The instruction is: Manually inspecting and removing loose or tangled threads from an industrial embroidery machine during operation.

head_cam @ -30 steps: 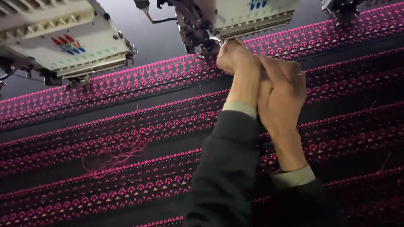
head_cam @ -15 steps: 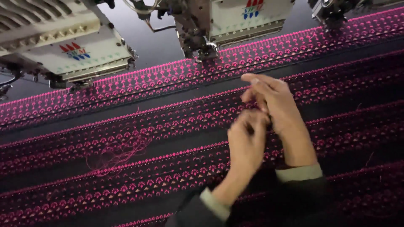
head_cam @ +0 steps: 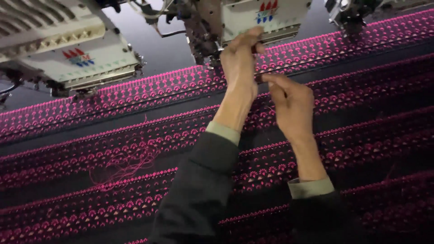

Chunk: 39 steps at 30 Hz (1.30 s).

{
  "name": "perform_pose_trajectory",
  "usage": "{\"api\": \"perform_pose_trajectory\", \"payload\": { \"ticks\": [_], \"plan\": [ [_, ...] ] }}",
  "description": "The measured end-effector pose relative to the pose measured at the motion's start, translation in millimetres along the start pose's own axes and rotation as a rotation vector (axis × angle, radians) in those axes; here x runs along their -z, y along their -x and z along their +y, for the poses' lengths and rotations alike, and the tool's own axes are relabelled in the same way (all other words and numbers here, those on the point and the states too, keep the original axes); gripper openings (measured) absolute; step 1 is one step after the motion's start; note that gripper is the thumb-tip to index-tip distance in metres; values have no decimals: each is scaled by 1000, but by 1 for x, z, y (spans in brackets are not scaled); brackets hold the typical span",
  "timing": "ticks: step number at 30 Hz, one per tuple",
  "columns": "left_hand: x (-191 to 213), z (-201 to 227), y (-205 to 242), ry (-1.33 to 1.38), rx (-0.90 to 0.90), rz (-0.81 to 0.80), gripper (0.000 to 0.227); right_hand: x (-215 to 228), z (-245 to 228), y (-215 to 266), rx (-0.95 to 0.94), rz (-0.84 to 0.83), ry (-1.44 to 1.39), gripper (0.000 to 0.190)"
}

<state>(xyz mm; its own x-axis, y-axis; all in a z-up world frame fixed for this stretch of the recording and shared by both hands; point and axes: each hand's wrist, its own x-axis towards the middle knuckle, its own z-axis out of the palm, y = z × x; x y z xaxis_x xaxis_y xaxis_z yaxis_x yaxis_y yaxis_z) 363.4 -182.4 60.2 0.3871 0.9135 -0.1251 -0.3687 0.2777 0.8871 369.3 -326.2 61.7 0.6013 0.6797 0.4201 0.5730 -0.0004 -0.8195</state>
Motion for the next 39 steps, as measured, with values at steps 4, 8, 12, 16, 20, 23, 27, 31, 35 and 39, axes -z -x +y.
{"api": "perform_pose_trajectory", "payload": {
  "ticks": [4, 8, 12, 16, 20, 23, 27, 31, 35, 39],
  "plan": [
    [-14, 35, 16, -267, 142, 228, 19, -3, 4, 0, 144, 36, 136, 23],
    [-12, -7, -39, -1962, 124, -267, 94, -7, 8, 2, 246, 72, 185, 28],
    [-16, 45, 12, -491, 471, 416, 30, -3, -4, 11, 253, 55, 132, 28],
    [25, -16, 32, -346, 134, 278, 30, -5, -8, 12, 155, 110, 89, 23],
    [86, 45, 137, -714, 34, -5, 28, -2, -37, 52, 219, -10, 430, 41],
    [101, 116, 197, -1238, -325, -278, 53, 4, -78, 79, 480, 0, 829, 77],
    [114, 131, 248, -1594, -704, -333, 76, 19, -150, 113, 462, -13, 928, 81],
    [113, 188, 310, -1640, -706, -315, 72, 42, -229, 146, 371, -54, 928, 72],
    [125, 218, 372, -1600, -806, -270, 71, 68, -311, 188, 322, -99, 862, 71],
    [140, 256, 447, -1572, -809, -278, 72, 90, -378, 242, 362, -85, 966, 79]
  ]
}}
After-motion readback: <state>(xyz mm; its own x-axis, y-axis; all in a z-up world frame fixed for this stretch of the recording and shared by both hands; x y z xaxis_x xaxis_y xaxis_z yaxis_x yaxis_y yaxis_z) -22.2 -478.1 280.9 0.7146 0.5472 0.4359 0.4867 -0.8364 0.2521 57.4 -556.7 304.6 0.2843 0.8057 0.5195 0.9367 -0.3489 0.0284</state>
